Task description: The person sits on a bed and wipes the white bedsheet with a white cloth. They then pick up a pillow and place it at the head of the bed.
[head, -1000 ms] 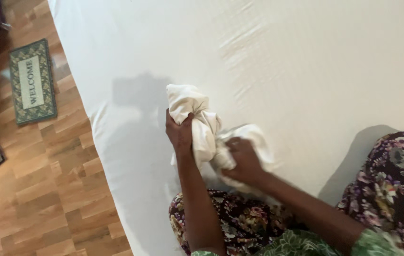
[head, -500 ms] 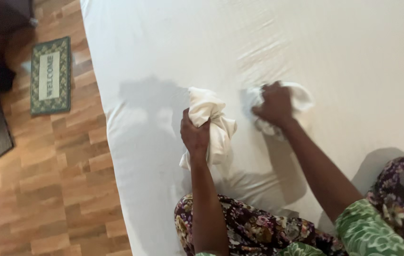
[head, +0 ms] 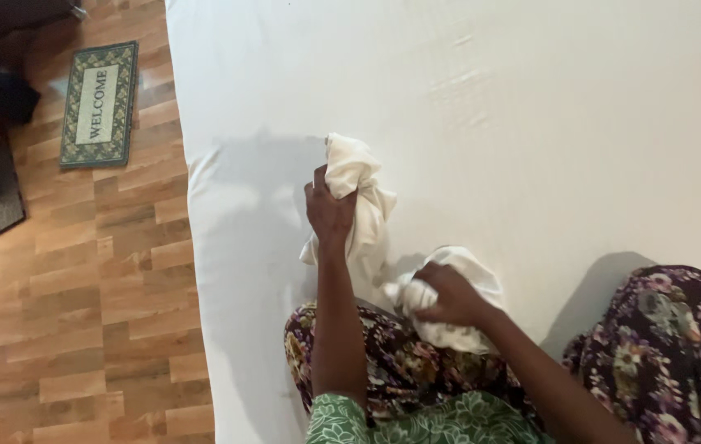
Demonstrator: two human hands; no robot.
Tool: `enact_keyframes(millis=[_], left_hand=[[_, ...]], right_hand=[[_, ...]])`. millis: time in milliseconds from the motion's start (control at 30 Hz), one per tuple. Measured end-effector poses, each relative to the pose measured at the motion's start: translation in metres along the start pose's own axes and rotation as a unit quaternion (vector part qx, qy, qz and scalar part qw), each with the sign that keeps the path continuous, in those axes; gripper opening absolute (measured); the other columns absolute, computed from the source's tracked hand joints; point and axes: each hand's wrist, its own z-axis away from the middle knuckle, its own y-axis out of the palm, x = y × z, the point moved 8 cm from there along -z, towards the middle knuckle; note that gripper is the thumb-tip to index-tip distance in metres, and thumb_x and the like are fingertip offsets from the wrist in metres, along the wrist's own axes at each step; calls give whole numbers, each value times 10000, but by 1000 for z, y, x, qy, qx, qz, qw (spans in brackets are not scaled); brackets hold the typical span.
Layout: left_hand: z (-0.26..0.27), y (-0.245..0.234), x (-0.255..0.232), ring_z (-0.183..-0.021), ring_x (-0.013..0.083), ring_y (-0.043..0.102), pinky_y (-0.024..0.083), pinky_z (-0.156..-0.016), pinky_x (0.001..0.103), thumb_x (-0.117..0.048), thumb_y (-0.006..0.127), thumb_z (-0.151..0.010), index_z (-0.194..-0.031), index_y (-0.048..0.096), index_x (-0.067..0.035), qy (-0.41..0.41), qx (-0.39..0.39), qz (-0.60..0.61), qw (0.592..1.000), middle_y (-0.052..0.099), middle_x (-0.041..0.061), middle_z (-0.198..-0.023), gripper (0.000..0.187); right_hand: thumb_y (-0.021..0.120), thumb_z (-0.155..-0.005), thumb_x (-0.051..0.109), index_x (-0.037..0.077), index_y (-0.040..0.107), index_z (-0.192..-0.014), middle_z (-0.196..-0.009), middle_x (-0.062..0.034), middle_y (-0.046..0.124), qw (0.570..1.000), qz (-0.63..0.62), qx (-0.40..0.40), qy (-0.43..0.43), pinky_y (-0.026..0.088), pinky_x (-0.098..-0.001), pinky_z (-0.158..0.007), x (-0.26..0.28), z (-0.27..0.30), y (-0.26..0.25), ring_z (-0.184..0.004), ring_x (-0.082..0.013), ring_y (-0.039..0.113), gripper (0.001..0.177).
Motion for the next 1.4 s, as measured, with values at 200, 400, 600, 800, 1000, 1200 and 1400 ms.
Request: enact_keyframes(millis=[200,400,600,800,1000,1200,1400], left_hand=[[50,-13,6,-1343,444,483,466,-1003,618,-363,856,-785,-1480,417,-187,61,-51,-57,995,370,170,-1581,840],[149,53,-10,-1487,502,183,277,-1027,810,-444,821,-764,-1614,246,-342,73,54,-323,942,117,83,-1718,1031],[174,87,10,-1531,516,-16,77,-1069,886,-816,666,-766,-1585,258,-401,161,61,-332,928,17,48,-1719,1005],[149,106,32,-1551,496,-11,59,-1085,856,-875,682,-635,-1603,265,-456,130,149,-322,926,-15,36,-1734,1135],[142,100,22,-1539,524,38,77,-1078,856,-901,654,-667,-1617,263,-433,143,186,-335,912,0,54,-1743,1129],[101,93,43,-1546,426,169,190,-1112,810,-856,597,-781,-1563,334,-482,100,267,-293,913,126,-18,-1727,906],[109,59,26,-1305,257,618,570,-1018,490,-577,755,-805,-1463,576,-377,146,58,-124,980,563,-17,-1491,710]], right_hand=[[763,-707,514,38,765,-1053,-1142,-139,733,966,211,-126,77,488,-509,-946,-37,19,-57,-1110,-311,614,589],[697,-769,542,50,799,-883,-1230,-120,691,919,311,-220,100,418,-581,-942,-42,28,-25,-1222,-346,544,515],[696,-817,547,41,775,-952,-1174,-127,688,907,321,-261,85,404,-586,-927,-27,32,-28,-1177,-349,543,530],[697,-816,462,62,771,-964,-1163,-123,689,917,286,-269,74,378,-588,-935,-31,38,-19,-1187,-360,541,433],[688,-831,518,42,780,-924,-1148,-131,693,898,322,-295,47,364,-591,-926,-24,48,-29,-1174,-373,543,494],[693,-814,523,65,787,-941,-1151,-101,696,894,350,-271,69,376,-536,-907,-23,39,-17,-1146,-338,564,485],[747,-792,430,40,736,-1051,-1093,-132,671,881,253,-399,-36,396,-555,-909,-40,58,-18,-1085,-354,571,469]])
